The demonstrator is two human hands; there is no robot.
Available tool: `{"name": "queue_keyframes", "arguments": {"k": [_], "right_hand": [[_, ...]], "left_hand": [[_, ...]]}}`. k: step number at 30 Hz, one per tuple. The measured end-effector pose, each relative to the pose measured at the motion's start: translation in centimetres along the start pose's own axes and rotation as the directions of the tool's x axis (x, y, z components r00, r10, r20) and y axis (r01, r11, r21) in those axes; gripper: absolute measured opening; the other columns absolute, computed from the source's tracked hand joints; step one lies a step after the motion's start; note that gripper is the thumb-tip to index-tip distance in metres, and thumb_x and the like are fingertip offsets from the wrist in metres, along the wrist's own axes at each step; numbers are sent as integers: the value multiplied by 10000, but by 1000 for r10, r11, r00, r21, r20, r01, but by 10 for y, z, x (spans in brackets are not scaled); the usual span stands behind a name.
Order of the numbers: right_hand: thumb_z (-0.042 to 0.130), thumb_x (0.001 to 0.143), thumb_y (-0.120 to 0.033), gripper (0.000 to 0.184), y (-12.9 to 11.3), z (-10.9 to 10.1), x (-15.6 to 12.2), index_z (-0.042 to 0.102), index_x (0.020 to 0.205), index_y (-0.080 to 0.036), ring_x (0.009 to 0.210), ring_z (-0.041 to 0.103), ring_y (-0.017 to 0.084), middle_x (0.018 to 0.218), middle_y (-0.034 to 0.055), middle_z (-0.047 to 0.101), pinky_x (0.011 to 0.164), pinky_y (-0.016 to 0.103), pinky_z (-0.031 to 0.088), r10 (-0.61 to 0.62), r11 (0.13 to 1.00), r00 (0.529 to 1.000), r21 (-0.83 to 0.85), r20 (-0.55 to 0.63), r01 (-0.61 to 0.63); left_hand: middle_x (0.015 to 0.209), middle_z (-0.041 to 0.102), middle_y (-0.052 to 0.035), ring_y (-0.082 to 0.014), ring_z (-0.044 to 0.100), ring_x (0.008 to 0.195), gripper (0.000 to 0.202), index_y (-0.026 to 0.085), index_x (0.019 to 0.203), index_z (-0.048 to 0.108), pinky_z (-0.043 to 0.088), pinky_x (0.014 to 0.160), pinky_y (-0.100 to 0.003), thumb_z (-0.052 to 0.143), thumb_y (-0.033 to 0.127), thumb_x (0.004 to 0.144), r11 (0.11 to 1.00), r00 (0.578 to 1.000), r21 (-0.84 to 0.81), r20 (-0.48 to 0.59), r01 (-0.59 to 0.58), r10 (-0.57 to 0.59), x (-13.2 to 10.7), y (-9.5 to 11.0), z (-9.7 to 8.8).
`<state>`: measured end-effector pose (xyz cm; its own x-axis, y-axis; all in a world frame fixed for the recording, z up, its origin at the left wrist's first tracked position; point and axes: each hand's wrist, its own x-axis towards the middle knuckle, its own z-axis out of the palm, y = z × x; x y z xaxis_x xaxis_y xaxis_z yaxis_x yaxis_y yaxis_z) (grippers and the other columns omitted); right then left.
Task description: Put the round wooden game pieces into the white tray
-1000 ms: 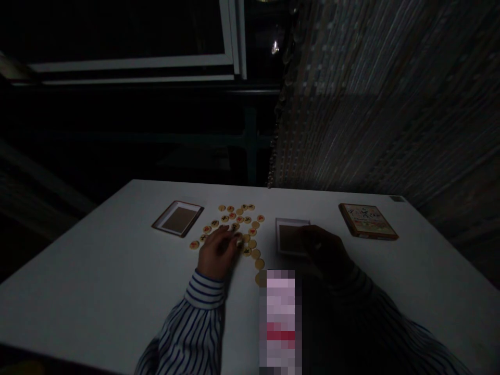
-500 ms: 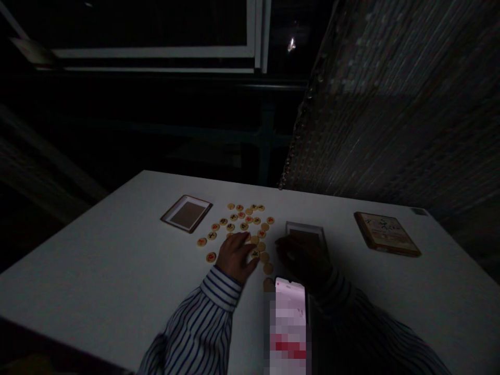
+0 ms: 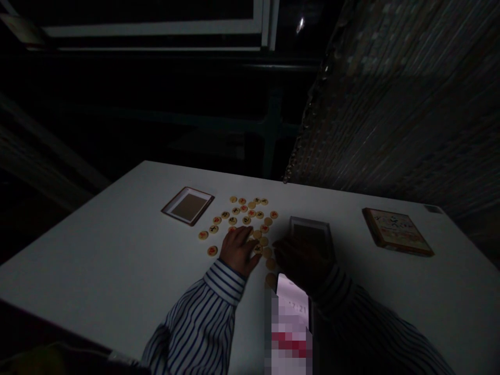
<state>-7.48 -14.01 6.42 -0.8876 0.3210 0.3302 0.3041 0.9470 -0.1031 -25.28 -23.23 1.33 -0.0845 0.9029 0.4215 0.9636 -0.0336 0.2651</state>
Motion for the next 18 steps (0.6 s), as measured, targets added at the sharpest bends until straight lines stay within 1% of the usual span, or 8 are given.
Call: {"name": "queue_keyframes", "arguments": {"k": [6,9,13,18], "right_hand": [[431,813,-202,158,0,0,0,580,862,-179,744,542,158,795,53,618,702,304,400,4,1000,999,2,-33,-4],[410,825,-201,178,0,0,0,582,862,-172,744,545,149,793,57,618,700,295,404,4,1000,999,17,-40,-4],[400,827,-210,202,0,1,0,589,879,-166,769,547,160,800,67,620,712,303,405,5,1000,1000,26,-13,-4],[409,824,-211,203,0,2,0,592,895,-160,784,543,162,813,74,616,737,314,399,13,1000,1000,23,-16,-12]], "left_hand": [[1218,484,-105,-321,393,1125,332,235,968,628,304,909,-558,597,378,670,999,1000,47,5,-11,11,1,0,-1],[1222,481,-104,-326,390,1123,349,238,980,624,303,905,-559,603,386,664,998,1000,63,3,-6,6,1,0,0],[1225,480,-112,-332,386,1124,322,237,969,632,299,904,-567,585,378,683,999,1000,52,3,-12,11,0,0,0],[1219,482,-123,-327,392,1124,298,219,943,637,300,909,-563,584,365,688,999,1000,26,-4,-21,22,1,-1,1]]}}
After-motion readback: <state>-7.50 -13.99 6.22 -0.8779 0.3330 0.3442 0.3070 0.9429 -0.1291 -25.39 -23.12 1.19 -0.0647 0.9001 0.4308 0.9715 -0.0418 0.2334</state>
